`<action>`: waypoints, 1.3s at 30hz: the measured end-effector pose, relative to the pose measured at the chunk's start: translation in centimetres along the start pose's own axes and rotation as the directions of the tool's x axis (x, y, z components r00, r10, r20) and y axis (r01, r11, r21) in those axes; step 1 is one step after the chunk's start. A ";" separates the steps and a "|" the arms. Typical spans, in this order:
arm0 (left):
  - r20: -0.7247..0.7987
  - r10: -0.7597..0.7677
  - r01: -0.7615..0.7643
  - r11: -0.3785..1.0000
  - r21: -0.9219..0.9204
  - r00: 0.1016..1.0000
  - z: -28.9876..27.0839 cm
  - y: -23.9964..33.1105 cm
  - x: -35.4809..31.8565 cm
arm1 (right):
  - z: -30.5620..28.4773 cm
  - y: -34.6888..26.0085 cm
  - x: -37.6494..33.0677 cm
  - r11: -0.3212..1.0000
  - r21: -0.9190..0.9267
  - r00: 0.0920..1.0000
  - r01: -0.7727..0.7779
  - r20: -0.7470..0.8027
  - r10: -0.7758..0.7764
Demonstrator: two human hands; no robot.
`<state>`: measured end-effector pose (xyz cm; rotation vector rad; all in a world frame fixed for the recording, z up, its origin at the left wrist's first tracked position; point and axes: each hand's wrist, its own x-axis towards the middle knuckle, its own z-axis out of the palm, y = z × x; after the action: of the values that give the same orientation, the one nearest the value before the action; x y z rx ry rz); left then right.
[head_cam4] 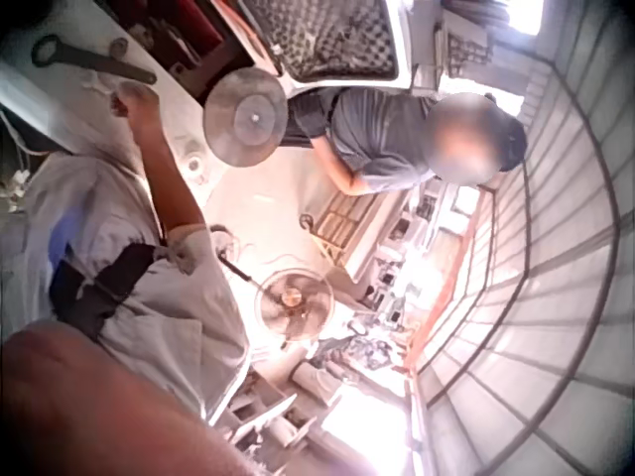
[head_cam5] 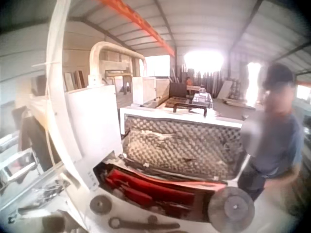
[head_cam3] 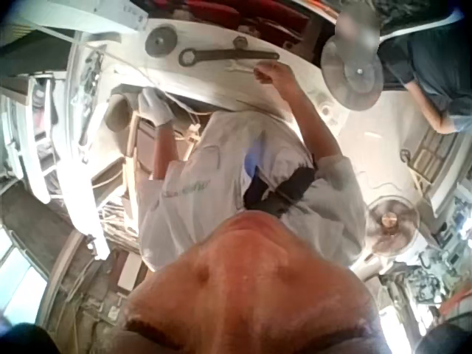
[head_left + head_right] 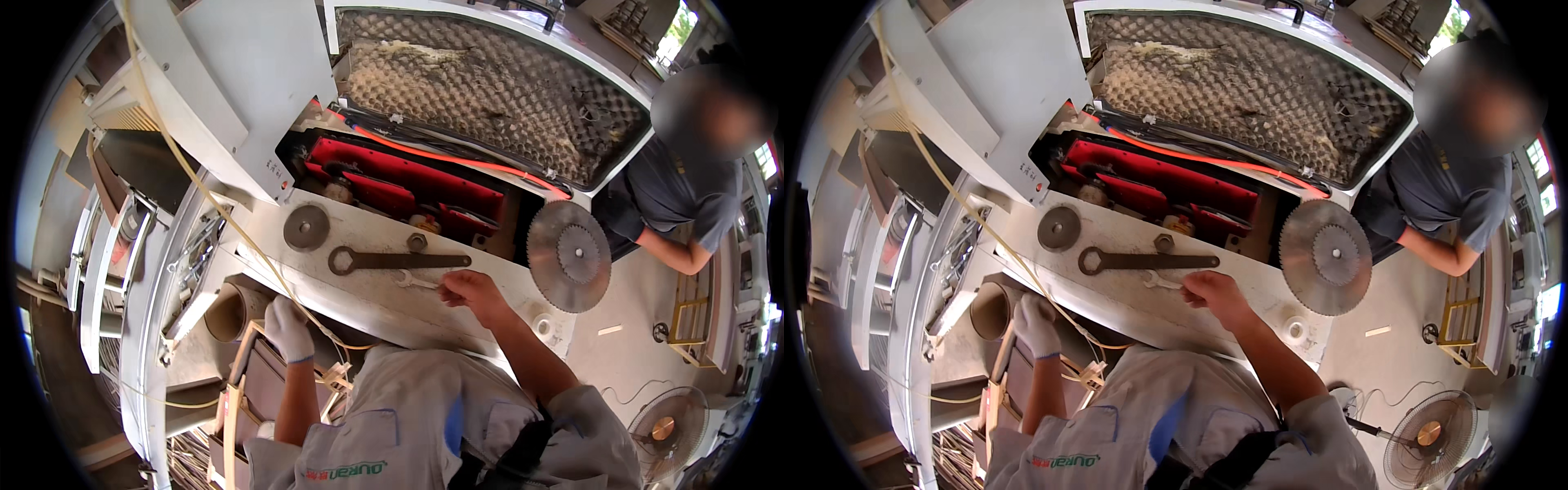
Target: The person works on the internal components of a large machine, using a wrench to tighten bolts and adjusting various parts within a red housing. They also handle a large circular saw blade, positioning it near the machine's mechanism.
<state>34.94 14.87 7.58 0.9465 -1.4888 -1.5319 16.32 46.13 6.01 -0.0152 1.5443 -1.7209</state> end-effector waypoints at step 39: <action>0.994 -0.043 -0.886 0.451 0.106 0.098 24.6 -4.6 7.5 | -0.7 -1.2 7.5 -0.038 -0.958 0.836 0.285 0.268 -0.478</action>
<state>9.32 18.24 3.91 -0.5138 -3.0988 -0.7268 10.27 42.44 3.20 -1.1995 2.7635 -0.5358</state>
